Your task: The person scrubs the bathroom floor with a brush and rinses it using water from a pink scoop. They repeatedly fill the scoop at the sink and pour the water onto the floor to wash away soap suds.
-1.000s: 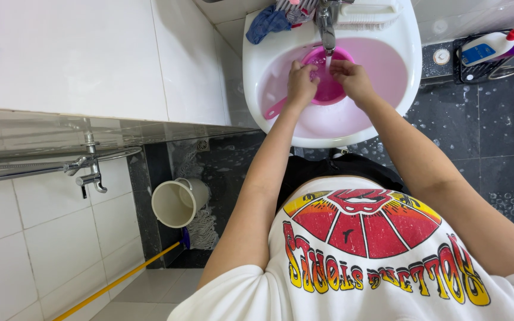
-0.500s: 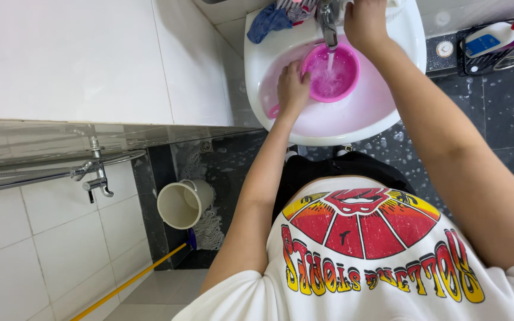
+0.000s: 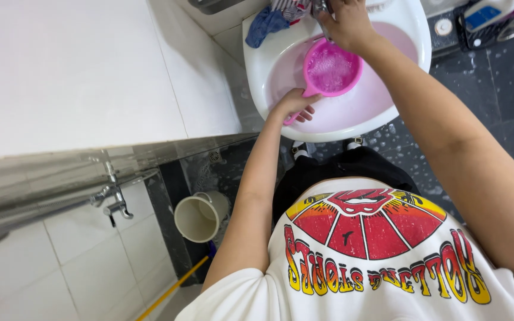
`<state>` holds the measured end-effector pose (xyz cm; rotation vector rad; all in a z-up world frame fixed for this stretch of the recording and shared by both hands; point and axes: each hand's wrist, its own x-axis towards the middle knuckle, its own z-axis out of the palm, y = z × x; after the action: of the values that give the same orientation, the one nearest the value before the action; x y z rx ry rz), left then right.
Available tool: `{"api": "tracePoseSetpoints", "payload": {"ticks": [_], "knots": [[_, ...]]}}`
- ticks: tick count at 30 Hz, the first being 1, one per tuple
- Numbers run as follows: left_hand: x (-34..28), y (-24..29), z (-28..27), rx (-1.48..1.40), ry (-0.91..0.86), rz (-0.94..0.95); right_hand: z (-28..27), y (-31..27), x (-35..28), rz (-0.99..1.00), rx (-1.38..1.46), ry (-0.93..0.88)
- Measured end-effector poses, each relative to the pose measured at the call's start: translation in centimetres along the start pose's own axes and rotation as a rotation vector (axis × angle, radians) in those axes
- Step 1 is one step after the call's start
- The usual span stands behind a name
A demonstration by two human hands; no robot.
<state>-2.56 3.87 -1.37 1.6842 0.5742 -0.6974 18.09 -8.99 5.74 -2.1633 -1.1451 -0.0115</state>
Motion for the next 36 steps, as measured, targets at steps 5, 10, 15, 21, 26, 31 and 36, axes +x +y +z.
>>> {"api": "tracePoseSetpoints", "payload": {"ticks": [5, 10, 15, 21, 26, 31, 36], "knots": [[0.3, -0.5, 1.6, -0.059, 0.003, 0.059, -0.7, -2.6, -4.7, 0.189, 0.163, 0.207], [-6.9, 2.0, 3.4, 0.061, 0.114, 0.231, -2.1, -7.4, -11.1, 0.848, 0.92, 0.238], [-16.2, 7.3, 5.0, 0.143, 0.088, 0.159, -5.2, -11.1, -15.6, 1.226, 2.016, 0.304], [-20.6, 10.6, 10.1, 0.139, 0.045, 0.172, -8.6, -10.8, -20.0, 1.327, 2.133, 0.52], [-20.0, 10.8, 18.7, 0.236, 0.022, 0.334, -8.9, -4.3, -26.8, 1.483, 2.068, 0.809], [-16.0, 9.3, 28.6, 0.109, -0.039, 0.282, -13.8, -0.1, -33.4, 1.536, 2.164, 1.101], [-10.6, 6.0, 37.3, -0.113, -0.178, 0.209, -23.5, 2.5, -37.2, 0.771, 2.103, 1.025]]}}
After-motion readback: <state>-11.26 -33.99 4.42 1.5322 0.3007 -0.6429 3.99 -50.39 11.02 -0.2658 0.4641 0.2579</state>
